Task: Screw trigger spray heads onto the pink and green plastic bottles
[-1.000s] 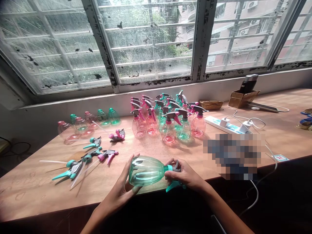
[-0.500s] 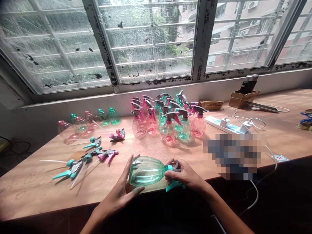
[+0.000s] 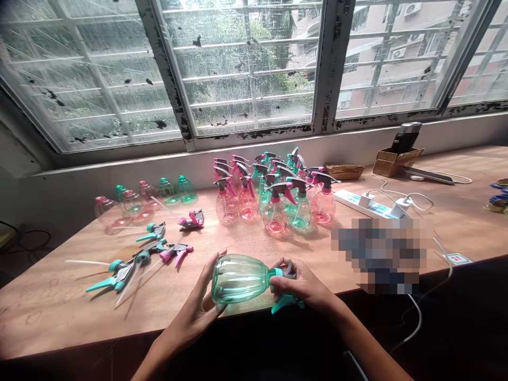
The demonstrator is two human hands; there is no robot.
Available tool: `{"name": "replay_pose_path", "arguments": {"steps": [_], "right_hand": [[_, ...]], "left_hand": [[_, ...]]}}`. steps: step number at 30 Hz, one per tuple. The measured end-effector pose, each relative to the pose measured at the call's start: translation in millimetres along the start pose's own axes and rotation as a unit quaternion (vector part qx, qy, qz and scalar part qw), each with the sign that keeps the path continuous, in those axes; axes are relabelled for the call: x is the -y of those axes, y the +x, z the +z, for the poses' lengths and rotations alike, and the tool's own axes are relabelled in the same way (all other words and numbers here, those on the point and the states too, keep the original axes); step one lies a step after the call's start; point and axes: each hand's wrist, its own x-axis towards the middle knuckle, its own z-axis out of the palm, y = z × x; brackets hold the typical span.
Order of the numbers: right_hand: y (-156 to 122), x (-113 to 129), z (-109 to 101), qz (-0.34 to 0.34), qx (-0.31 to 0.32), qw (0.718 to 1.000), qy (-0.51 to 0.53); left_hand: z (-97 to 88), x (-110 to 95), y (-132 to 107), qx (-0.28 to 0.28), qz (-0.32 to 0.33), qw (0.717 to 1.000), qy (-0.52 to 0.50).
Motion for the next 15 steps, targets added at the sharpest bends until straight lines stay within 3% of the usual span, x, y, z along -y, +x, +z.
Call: {"name": "replay_pose_path", "arguments": {"steps": [15], "right_hand": [[-1.8,1.6,0.5,0.012,-0.002,1.000,-0.018]], "left_hand": [[-0.1,-5.5,2.3,0.006,-0.011,1.000,0.017]]}}
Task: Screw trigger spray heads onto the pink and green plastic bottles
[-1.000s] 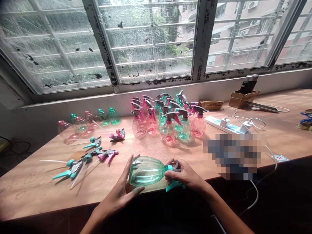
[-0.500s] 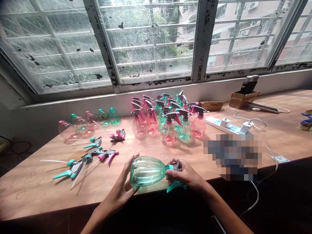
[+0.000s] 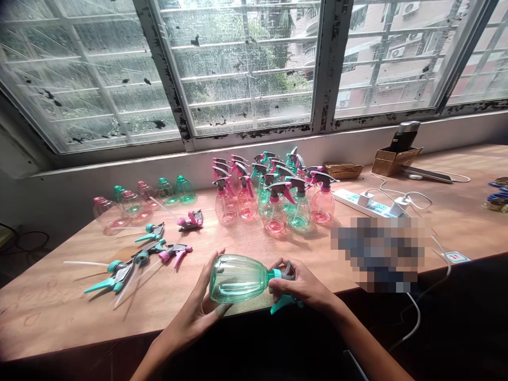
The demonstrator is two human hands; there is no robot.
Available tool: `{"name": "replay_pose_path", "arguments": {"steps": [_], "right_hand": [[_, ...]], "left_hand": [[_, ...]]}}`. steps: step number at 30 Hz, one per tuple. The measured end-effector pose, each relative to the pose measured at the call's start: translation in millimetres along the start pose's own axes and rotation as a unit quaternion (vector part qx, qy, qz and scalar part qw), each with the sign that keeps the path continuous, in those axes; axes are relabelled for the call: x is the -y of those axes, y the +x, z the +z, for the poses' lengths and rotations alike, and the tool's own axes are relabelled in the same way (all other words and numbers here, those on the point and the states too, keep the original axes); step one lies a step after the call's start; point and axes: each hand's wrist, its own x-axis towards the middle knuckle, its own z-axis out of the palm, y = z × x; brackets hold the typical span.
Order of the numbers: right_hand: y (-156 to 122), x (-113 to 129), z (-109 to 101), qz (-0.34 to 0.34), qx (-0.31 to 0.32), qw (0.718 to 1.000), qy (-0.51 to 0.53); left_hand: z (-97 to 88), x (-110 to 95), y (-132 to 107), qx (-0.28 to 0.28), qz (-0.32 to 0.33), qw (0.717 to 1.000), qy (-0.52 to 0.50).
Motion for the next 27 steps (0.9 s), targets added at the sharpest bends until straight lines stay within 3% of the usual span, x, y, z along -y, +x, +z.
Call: {"name": "replay_pose_path", "arguments": {"steps": [13,19,27], "right_hand": [[2,-2,0,-0.001,-0.001,1.000,-0.006],[2,3,2,0.005,0.009,1.000,0.012],[1,2,2,-0.002,-0.001,1.000,0.003]], "left_hand": [[1.0,1,-2,0.001,-0.006,0.999,-0.032],[3.0,9,-4,-0.033,0.030,0.998,-0.051],[2.3,5,-4,0.005,-0.015,0.998,-0.053]]}}
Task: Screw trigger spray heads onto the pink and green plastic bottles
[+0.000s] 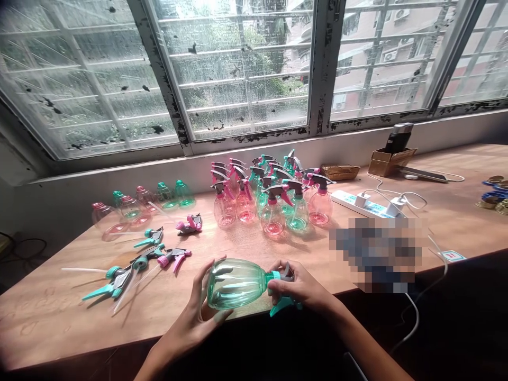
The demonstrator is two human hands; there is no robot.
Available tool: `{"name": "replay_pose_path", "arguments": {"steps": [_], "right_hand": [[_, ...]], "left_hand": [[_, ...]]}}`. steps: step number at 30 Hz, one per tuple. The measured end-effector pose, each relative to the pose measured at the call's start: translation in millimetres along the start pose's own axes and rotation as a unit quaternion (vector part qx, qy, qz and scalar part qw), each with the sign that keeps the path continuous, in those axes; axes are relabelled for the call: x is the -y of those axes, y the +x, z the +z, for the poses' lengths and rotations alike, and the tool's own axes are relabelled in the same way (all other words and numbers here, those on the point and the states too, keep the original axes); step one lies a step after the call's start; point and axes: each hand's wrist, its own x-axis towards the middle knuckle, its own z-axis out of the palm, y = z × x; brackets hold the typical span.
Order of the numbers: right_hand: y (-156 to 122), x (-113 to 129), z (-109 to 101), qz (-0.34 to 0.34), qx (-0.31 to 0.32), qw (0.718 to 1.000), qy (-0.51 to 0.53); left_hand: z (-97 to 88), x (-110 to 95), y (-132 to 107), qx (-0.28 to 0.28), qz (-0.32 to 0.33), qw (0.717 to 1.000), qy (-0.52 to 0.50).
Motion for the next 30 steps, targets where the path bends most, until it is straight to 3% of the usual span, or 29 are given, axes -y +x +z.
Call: {"name": "replay_pose_path", "arguments": {"steps": [5,16,24,30], "right_hand": [[-0.6,0.7,0.1,-0.005,-0.003,1.000,-0.009],[0.2,-0.2,0.2,-0.008,0.007,1.000,0.013],[-0.7,-1.0,-0.2,-0.007,0.003,1.000,-0.004],[0.8,0.0,0.0,-0.004,0.002,1.000,-0.009]], "left_hand": [[-1.4,-6.9,-0.6,0.017,-0.028,0.999,0.002],[-3.0,-1.0,0.2,0.005,0.016,0.999,0.036],[-1.3,-7.0,0.9,0.013,-0.016,0.998,0.053],[-2.5,-10.6,2.6,0.011,0.011,0.999,0.052]]}}
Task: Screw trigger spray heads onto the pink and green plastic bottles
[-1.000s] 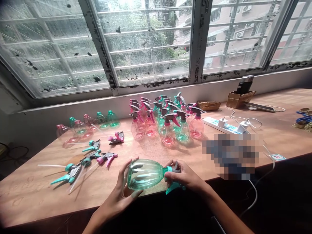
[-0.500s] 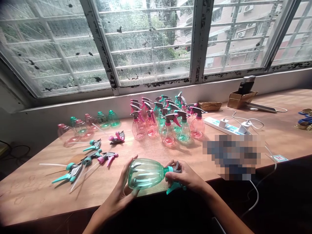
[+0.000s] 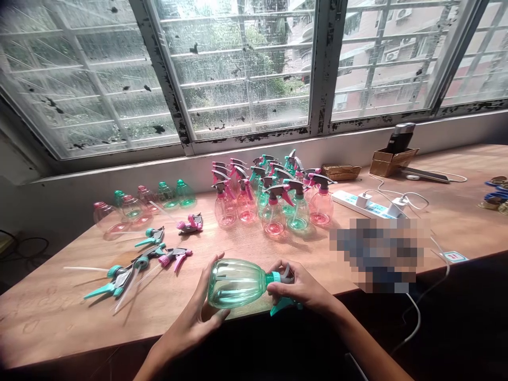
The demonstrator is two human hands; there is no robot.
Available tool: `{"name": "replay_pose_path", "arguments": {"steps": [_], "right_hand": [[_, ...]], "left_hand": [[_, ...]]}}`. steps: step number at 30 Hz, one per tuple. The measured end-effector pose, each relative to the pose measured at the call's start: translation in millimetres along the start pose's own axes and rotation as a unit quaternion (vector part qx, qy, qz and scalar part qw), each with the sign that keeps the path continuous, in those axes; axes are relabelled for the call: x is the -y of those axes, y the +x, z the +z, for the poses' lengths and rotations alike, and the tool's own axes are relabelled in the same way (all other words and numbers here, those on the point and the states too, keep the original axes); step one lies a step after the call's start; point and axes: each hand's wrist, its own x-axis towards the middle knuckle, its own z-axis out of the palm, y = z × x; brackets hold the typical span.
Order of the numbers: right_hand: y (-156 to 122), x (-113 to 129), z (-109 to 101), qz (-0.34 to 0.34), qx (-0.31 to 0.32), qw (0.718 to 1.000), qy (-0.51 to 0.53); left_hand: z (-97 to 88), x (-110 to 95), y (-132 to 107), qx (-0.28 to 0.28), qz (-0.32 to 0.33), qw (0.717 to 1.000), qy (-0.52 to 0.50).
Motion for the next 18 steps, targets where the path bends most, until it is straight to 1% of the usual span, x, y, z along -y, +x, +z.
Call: {"name": "replay_pose_path", "arguments": {"steps": [3,8,13,18], "right_hand": [[1,0,0,-0.003,0.004,1.000,0.014],[0,-1,-1,-0.010,0.015,0.999,0.028],[-1,-2,-1,-0.003,0.013,1.000,0.017],[-1,0,0,0.001,0.005,1.000,0.006]], "left_hand": [[0.1,3,0,-0.012,0.009,1.000,0.005],[2.2,9,-3,-0.001,0.000,0.999,-0.035],[2.7,4,-2,0.000,-0.021,0.999,-0.032],[0.8,-1,-2,0.007,-0.021,1.000,-0.016]]}}
